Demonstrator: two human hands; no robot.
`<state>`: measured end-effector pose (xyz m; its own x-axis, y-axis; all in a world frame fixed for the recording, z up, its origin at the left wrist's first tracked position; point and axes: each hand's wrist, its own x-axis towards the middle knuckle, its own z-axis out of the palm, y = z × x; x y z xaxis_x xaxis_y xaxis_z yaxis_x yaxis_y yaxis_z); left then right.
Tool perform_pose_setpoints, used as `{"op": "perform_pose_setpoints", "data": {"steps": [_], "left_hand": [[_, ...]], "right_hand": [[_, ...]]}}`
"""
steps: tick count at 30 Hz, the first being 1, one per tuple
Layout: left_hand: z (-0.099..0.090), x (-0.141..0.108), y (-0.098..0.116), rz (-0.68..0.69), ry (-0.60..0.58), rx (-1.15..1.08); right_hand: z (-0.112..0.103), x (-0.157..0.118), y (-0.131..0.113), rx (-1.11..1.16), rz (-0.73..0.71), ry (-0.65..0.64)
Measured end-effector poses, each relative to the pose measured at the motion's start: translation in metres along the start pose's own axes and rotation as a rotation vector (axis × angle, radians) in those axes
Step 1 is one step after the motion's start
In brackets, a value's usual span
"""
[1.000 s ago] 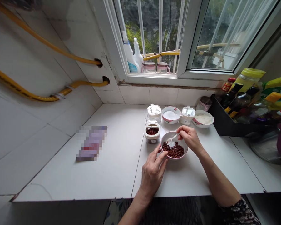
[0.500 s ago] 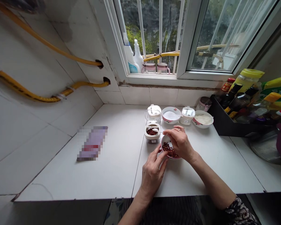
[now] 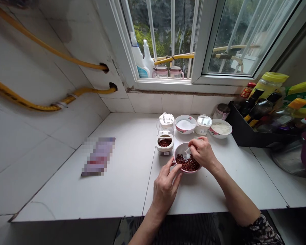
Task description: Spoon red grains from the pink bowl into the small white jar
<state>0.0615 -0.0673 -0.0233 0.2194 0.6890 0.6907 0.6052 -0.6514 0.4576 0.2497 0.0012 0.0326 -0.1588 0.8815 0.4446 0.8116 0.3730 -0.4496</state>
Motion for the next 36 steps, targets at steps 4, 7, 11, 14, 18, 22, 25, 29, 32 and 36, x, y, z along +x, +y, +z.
{"op": "perform_pose_setpoints", "data": {"steps": [4, 7, 11, 14, 18, 22, 25, 29, 32, 36], "left_hand": [[0.000, 0.000, 0.000, -0.003, 0.002, -0.001], [0.000, 0.000, 0.000, -0.002, 0.000, 0.002], [0.000, 0.000, 0.000, -0.006, -0.007, 0.006], [0.000, 0.000, 0.001, 0.002, -0.006, 0.008], [0.000, 0.001, 0.001, -0.001, -0.003, 0.001], [-0.001, 0.001, 0.001, -0.006, -0.013, -0.005], [-0.001, 0.001, 0.000, -0.006, -0.014, -0.001], [-0.001, 0.000, 0.000, -0.006, -0.006, 0.004], [-0.001, 0.000, 0.000, -0.005, -0.013, 0.007], [0.000, 0.000, 0.000, -0.001, -0.006, 0.009]], "right_hand": [[0.004, -0.001, -0.003, 0.103, 0.015, -0.028], [0.000, 0.002, -0.002, 0.175, 0.087, -0.008], [-0.008, 0.005, 0.000, 0.304, 0.181, 0.007], [-0.011, 0.005, -0.002, 0.459, 0.277, 0.001], [-0.010, 0.005, -0.002, 0.652, 0.398, -0.023], [-0.011, 0.007, -0.001, 0.787, 0.427, -0.035], [-0.012, 0.009, -0.001, 0.856, 0.412, -0.008], [-0.010, 0.007, -0.008, 0.872, 0.351, 0.054], [-0.003, 0.002, -0.017, 0.830, 0.279, 0.087], [0.008, -0.004, -0.027, 0.585, 0.029, 0.092]]}}
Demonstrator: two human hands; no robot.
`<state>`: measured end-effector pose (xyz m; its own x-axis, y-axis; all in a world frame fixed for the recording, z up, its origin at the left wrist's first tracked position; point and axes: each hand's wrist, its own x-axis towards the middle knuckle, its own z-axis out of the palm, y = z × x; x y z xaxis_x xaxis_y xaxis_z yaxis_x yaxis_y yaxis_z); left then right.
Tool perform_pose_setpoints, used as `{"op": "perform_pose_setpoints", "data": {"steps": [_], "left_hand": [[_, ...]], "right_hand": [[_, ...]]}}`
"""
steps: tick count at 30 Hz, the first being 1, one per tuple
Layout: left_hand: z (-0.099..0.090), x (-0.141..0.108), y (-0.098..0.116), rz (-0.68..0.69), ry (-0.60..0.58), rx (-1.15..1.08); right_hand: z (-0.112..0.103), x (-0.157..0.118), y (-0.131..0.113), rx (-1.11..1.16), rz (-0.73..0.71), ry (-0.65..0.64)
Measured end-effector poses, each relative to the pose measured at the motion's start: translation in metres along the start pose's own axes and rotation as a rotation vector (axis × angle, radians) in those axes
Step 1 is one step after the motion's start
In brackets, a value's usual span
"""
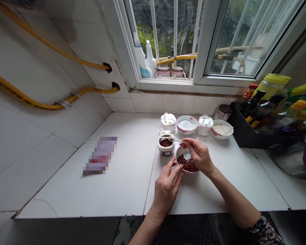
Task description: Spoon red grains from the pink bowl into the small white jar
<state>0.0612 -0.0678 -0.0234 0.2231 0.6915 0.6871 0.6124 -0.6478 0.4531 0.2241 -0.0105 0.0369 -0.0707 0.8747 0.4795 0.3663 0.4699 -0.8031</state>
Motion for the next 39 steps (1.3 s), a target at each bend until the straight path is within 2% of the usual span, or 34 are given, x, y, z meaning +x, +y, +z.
{"op": "perform_pose_setpoints", "data": {"steps": [4, 7, 12, 16, 21, 24, 29, 35, 39], "left_hand": [[0.000, 0.000, 0.000, -0.006, -0.007, -0.005], [0.000, 0.000, 0.000, -0.005, -0.001, -0.009], [0.002, 0.000, 0.000, -0.002, 0.003, -0.008], [0.000, 0.001, 0.000, 0.001, -0.005, 0.003], [-0.001, 0.001, 0.000, 0.003, -0.008, -0.005], [0.000, 0.001, 0.001, 0.000, 0.001, -0.006], [0.001, 0.000, 0.001, 0.003, 0.009, -0.007], [0.002, 0.000, 0.000, 0.001, 0.010, -0.004], [0.002, 0.000, 0.000, 0.003, 0.007, -0.001]], "right_hand": [[-0.001, 0.000, -0.002, -0.288, -0.322, -0.063], [-0.011, 0.003, -0.005, -0.317, -0.359, 0.004], [-0.025, 0.007, -0.008, -0.200, -0.124, 0.106], [-0.031, 0.009, -0.005, -0.099, 0.073, 0.062], [-0.036, 0.011, 0.006, -0.408, 0.082, -0.020], [-0.032, 0.010, 0.010, -0.484, 0.052, -0.095], [-0.025, 0.008, 0.009, -0.385, 0.106, -0.166], [-0.032, 0.012, 0.010, -0.055, 0.366, -0.104], [-0.035, 0.014, 0.011, -0.007, 0.401, -0.073]]}}
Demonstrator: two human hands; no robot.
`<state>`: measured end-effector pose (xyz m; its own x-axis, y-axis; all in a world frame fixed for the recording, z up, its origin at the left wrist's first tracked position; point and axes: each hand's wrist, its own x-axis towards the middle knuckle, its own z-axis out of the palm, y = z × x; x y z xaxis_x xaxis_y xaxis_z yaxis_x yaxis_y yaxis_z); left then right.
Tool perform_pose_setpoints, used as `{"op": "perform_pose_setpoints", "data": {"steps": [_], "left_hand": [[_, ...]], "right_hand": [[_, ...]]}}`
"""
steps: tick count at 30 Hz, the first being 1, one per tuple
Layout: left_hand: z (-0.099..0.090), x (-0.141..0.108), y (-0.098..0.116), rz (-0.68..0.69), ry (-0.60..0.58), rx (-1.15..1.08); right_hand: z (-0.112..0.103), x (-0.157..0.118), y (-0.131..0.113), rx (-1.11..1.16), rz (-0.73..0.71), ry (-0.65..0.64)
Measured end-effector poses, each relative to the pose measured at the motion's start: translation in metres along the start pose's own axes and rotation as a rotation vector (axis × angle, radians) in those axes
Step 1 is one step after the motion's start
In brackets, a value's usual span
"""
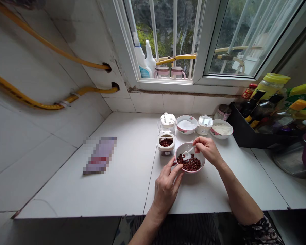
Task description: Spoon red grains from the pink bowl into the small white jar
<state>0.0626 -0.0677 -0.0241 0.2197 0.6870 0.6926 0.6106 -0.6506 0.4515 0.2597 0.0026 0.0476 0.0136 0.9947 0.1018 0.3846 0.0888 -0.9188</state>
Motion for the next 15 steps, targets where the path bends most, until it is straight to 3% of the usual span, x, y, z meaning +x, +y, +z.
{"op": "perform_pose_setpoints", "data": {"steps": [9, 15], "left_hand": [[-0.0001, -0.0001, -0.0002, -0.013, -0.009, -0.004], [-0.0006, 0.0000, -0.0003, -0.008, 0.000, 0.000]], "right_hand": [[0.0028, -0.0002, 0.0018, -0.062, -0.042, 0.021], [0.0033, 0.0011, 0.0002, 0.093, 0.044, 0.005]]}}
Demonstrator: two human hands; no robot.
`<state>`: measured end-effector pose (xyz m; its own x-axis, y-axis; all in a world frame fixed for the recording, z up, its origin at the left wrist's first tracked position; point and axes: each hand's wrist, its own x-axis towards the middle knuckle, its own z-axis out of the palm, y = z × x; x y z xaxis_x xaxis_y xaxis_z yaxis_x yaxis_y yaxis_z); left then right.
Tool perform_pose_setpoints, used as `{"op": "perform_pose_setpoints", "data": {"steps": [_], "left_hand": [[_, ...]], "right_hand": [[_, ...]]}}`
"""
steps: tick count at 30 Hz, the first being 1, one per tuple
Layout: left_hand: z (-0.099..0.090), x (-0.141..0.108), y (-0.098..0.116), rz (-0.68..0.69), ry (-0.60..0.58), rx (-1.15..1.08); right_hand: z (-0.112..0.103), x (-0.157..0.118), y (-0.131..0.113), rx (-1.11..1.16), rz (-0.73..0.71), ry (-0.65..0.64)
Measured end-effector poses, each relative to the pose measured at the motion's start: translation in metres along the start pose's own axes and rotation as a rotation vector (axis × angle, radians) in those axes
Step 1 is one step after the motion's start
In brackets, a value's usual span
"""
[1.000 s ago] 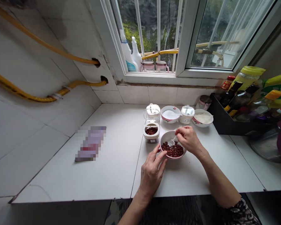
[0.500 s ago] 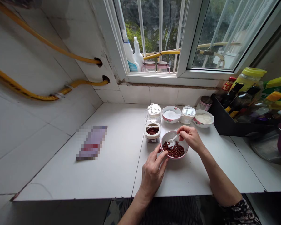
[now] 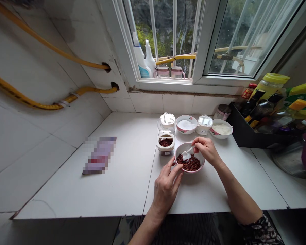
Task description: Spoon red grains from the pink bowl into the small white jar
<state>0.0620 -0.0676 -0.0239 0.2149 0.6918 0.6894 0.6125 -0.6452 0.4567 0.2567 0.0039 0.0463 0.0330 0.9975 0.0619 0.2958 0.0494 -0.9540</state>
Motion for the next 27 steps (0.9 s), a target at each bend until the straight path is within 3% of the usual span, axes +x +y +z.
{"op": "perform_pose_setpoints", "data": {"steps": [7, 12, 17, 23, 25, 27], "left_hand": [[0.000, 0.000, 0.000, 0.003, -0.010, 0.002], [-0.001, 0.000, 0.000, 0.004, -0.009, 0.005], [-0.001, 0.001, 0.000, 0.003, -0.010, 0.005], [0.001, 0.000, 0.000, -0.003, -0.006, -0.008], [0.001, 0.000, 0.000, -0.003, -0.002, -0.008], [0.001, 0.000, 0.000, -0.002, -0.003, -0.009]], "right_hand": [[-0.004, 0.005, -0.001, 0.210, 0.074, -0.023], [-0.003, 0.002, -0.005, 0.263, 0.011, -0.007], [0.018, -0.009, -0.009, 0.178, -0.182, 0.048], [0.037, -0.019, -0.009, -0.414, -0.675, 0.035], [0.032, -0.019, -0.010, -0.452, -0.729, 0.062], [0.023, -0.018, -0.012, -0.425, -0.692, 0.126]]}}
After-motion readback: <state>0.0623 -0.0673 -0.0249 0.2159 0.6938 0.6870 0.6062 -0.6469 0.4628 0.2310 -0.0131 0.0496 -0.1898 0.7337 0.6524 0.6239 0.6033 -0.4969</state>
